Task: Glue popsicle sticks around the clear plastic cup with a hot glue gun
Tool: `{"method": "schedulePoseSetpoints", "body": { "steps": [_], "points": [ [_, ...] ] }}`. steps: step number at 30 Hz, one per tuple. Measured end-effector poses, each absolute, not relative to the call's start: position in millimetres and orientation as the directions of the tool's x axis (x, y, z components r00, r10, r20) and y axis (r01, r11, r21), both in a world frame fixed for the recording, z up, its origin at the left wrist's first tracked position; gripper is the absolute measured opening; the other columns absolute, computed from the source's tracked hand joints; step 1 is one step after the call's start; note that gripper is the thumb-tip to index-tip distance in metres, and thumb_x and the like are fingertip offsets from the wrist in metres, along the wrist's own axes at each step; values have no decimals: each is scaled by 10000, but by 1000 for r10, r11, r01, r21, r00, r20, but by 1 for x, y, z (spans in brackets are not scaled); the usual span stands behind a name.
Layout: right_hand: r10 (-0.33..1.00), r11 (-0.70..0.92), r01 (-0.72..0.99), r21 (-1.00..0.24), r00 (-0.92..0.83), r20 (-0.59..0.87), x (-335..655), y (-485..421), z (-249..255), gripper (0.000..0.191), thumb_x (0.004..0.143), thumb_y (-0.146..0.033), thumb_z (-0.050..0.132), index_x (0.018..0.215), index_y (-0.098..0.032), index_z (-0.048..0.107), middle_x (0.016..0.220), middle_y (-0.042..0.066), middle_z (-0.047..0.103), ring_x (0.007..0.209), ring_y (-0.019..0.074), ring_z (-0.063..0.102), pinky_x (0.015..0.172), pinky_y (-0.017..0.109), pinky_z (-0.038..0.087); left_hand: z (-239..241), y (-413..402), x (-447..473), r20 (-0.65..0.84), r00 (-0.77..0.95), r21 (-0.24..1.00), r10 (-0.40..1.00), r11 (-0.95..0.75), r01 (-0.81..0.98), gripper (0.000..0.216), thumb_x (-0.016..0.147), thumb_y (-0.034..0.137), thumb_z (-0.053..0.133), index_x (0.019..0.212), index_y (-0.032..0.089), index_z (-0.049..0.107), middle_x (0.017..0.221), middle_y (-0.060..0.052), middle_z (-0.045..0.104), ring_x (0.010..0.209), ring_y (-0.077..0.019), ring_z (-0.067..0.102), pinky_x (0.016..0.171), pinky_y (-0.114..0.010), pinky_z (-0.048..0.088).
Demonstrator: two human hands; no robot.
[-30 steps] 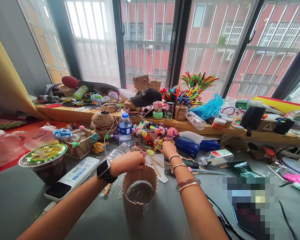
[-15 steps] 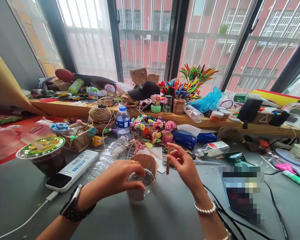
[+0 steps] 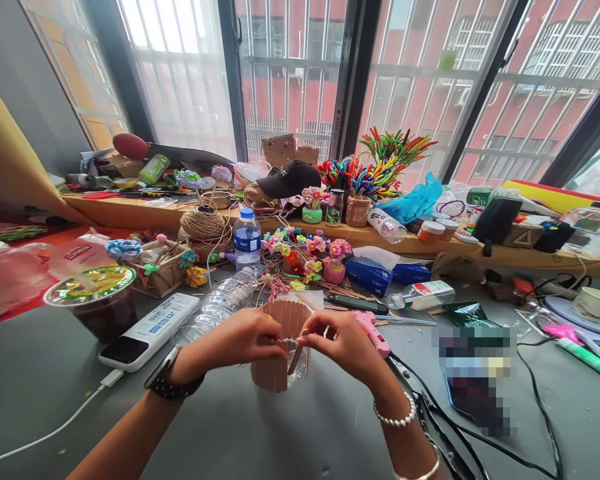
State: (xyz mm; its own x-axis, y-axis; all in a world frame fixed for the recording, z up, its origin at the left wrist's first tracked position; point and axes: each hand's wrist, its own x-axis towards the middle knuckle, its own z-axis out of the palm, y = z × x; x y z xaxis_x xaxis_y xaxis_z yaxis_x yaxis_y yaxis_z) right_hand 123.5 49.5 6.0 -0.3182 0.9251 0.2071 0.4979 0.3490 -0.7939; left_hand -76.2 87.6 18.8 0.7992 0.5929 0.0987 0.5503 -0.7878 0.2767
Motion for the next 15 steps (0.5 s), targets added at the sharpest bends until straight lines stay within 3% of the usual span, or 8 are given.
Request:
{"method": "schedulePoseSetpoints", "body": {
  "steps": [6,15],
  "points": [
    [934,327,425,-844,-282,220,116,66,9,223,713,-375,580,818,-177,584,760,18,624,691,125,552,597,232,428,34,118,-67,76,860,576,504,-727,375,262,773,369,534,741,141,659,566,49,501,541,-58,404,483,-157,262],
    [952,292,363,-885,-198,233,120,81,-8,279,705,-414,578,835,-167,573,786,32,621,729,141,567,640,255,451,25,146,-56,19,860,650,510,-660,377,395,744,481,512,651,102,573,574,51,384,574,-75,361,486,-185,236]
  ]
}}
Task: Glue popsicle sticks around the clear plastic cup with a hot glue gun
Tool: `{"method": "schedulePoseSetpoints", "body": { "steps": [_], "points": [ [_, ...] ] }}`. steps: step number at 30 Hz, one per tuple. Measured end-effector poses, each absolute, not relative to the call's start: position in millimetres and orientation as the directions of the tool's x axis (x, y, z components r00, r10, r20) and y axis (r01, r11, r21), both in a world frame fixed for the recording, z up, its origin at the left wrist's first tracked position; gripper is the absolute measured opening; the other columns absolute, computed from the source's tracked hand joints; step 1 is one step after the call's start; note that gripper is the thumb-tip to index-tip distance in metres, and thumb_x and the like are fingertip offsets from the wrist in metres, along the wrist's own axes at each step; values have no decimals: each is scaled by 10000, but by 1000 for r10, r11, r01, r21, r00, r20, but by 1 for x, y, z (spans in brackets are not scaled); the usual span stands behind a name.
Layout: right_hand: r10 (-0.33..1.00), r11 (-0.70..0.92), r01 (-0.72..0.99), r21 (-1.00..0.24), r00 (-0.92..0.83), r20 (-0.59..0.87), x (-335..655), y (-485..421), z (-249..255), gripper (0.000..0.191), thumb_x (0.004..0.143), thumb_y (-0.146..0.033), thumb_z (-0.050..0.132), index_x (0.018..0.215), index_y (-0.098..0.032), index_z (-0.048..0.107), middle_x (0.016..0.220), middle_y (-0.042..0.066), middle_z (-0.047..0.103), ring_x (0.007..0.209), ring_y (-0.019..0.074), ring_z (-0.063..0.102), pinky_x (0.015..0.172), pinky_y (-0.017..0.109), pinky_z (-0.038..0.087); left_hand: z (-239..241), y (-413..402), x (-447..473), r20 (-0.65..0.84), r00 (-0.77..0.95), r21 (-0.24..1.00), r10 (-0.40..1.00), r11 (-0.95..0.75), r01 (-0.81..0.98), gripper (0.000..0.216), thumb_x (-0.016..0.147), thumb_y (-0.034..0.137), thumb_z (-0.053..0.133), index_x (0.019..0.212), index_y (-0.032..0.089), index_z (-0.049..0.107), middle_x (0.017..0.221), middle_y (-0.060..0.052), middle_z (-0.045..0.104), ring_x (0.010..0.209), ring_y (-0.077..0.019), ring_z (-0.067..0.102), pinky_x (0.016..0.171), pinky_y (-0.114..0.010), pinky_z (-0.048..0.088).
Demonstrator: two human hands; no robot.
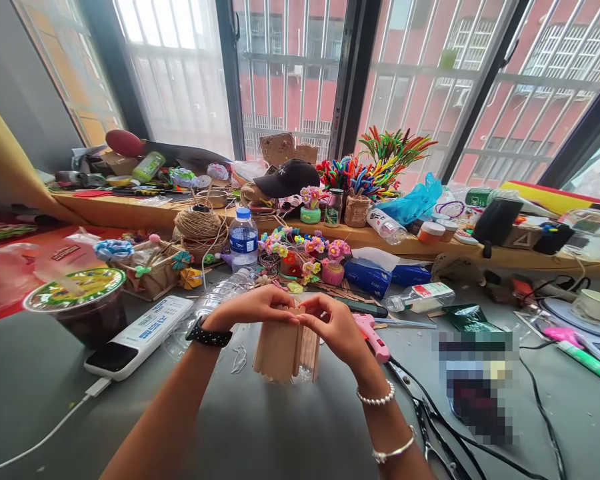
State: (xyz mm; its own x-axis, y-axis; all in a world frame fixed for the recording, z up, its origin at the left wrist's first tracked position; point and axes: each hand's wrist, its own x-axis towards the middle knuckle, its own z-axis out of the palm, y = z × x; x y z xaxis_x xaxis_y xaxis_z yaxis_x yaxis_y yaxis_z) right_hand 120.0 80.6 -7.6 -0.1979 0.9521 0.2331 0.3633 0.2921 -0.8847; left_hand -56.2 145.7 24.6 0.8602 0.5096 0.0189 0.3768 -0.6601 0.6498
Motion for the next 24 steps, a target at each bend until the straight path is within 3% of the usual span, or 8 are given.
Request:
{"method": "schedulePoseSetpoints", "body": {
  "steps": [8,15,20,24],
  "points": [
    [968,238,266,-934,-142,206,120,85,-11,261,668,-390,624,796,-169,574,746,6,603,696,117,545,627,234,425,19,144,-54,57,821,624,567,-663,414,425,700,542,530,631,122,521,576,58,340,562,-73,335,463,-187,221],
    [969,214,-66,-975,138,204,148,84,-6,234,648,-370,653,767,-195,553,626,-51,536,465,41,397,440,178,354,34,132,-62,20,845,508,534,-734,452,399,704,469,575,539,132,437,502,76,313,488,-50,291,438,-188,192],
    [942,237,29,-971,237,237,167,87,-8,232,618,-345,682,737,-173,581,872,39,631,728,116,569,628,229,461,43,119,-64,6,761,320,649,-722,614,378,674,449,605,525,147,433,482,69,353,463,-61,288,422,-218,159],
    [956,257,175,-951,101,277,169,86,-9,199,633,-318,672,751,-172,608,948,57,629,921,174,567,813,305,453,47,110,-65,-103,689,277,718,-644,713,365,650,386,621,488,160,384,440,70,316,429,-67,254,403,-228,146]
  ]
}}
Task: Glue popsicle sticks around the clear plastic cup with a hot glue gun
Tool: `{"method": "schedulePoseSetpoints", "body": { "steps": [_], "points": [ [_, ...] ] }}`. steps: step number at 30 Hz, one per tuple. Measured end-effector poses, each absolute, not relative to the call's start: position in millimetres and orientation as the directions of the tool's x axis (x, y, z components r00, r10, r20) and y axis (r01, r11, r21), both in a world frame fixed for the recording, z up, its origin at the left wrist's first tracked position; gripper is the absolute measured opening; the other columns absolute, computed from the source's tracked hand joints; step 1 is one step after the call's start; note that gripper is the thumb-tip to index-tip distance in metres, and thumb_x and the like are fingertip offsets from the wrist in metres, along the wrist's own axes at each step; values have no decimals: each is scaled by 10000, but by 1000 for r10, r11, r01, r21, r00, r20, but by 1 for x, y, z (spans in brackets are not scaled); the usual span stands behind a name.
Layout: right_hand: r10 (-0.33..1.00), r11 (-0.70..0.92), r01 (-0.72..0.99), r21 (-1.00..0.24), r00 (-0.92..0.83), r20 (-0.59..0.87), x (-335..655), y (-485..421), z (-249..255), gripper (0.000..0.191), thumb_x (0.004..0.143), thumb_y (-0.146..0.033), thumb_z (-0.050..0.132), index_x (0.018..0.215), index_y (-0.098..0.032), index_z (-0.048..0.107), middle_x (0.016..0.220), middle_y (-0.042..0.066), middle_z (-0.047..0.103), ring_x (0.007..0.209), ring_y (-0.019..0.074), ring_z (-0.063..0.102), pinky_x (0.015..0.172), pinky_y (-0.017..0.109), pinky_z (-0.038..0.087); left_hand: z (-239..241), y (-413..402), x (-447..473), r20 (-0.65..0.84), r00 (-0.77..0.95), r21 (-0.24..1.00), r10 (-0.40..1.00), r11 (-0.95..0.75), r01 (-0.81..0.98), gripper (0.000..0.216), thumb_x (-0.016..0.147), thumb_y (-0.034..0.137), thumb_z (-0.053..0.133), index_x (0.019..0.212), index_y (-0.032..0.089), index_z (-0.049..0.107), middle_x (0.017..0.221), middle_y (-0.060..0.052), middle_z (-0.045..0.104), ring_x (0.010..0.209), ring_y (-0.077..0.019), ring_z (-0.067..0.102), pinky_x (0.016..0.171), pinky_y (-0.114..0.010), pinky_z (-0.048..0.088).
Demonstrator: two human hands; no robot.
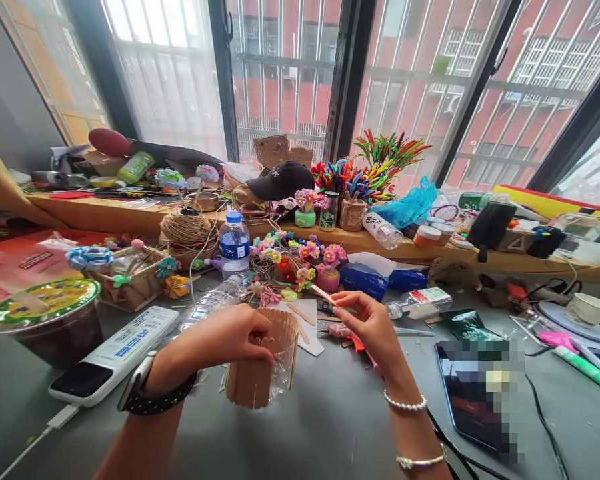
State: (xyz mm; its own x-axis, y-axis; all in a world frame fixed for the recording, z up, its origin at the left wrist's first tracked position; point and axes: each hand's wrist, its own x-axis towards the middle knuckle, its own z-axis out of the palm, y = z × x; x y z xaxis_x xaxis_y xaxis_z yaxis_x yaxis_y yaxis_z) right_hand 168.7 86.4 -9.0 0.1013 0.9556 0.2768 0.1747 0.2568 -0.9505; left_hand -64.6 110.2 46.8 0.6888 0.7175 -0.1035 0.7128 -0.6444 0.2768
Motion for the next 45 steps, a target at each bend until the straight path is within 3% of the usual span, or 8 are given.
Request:
{"method": "schedulePoseSetpoints", "body": {
  "steps": [8,15,24,31,35,37,40,45],
  "points": [
    [931,363,187,-913,-26,365,164,80,-5,97,697,-268,627,771,-204,628,968,36,620,943,155,560,792,268,479,46,110,-68,-122,675,294,728,-623,725,334,657,369,611,489,164,409,441,65,328,428,-73,269,397,-226,156],
    [912,410,178,-895,-57,407,161,76,-1,84,715,-264,610,771,-213,644,957,44,623,889,149,580,740,258,501,37,126,-71,31,629,311,776,-606,732,224,771,392,505,724,181,562,745,-8,615,630,-134,521,505,-206,297],
    [918,225,431,-874,207,338,178,94,-20,224,711,-359,566,821,-178,639,967,69,652,896,176,602,816,306,475,42,121,-76,-47,644,309,763,-602,736,240,777,399,502,699,179,560,678,6,602,579,-123,508,475,-205,278],
    [918,19,772,-635,239,318,200,146,-43,239,757,-260,465,871,-140,636,868,74,669,795,169,624,740,295,486,52,107,-76,-214,681,271,700,-628,730,203,705,341,592,601,174,542,571,46,527,520,-91,436,425,-206,208],
    [937,-50,922,-384,176,301,203,170,-42,156,696,-120,526,781,-131,655,1035,119,588,1000,219,527,865,342,407,53,103,-76,-236,688,249,686,-642,725,204,686,320,609,564,170,545,524,51,492,501,-86,397,425,-207,199],
    [960,-49,967,-249,114,256,197,179,-43,91,688,-139,575,739,-138,650,1071,117,555,1048,240,480,862,364,402,52,102,-75,-220,691,253,688,-644,722,196,684,320,607,564,172,559,519,50,497,495,-85,395,425,-206,202],
    [984,-32,996,-80,45,170,182,190,-45,171,789,-254,522,906,-154,596,1075,74,544,998,192,502,825,387,425,50,101,-74,-212,694,251,688,-648,719,167,686,321,603,598,179,593,547,41,535,508,-91,426,429,-204,215],
    [998,49,996,77,-51,29,160,207,-47,286,834,-319,460,1074,-170,508,1103,70,526,924,156,536,786,363,454,50,99,-73,-221,681,213,698,-647,732,173,698,341,592,623,187,614,573,23,566,514,-106,444,433,-208,238]
  ]
}}
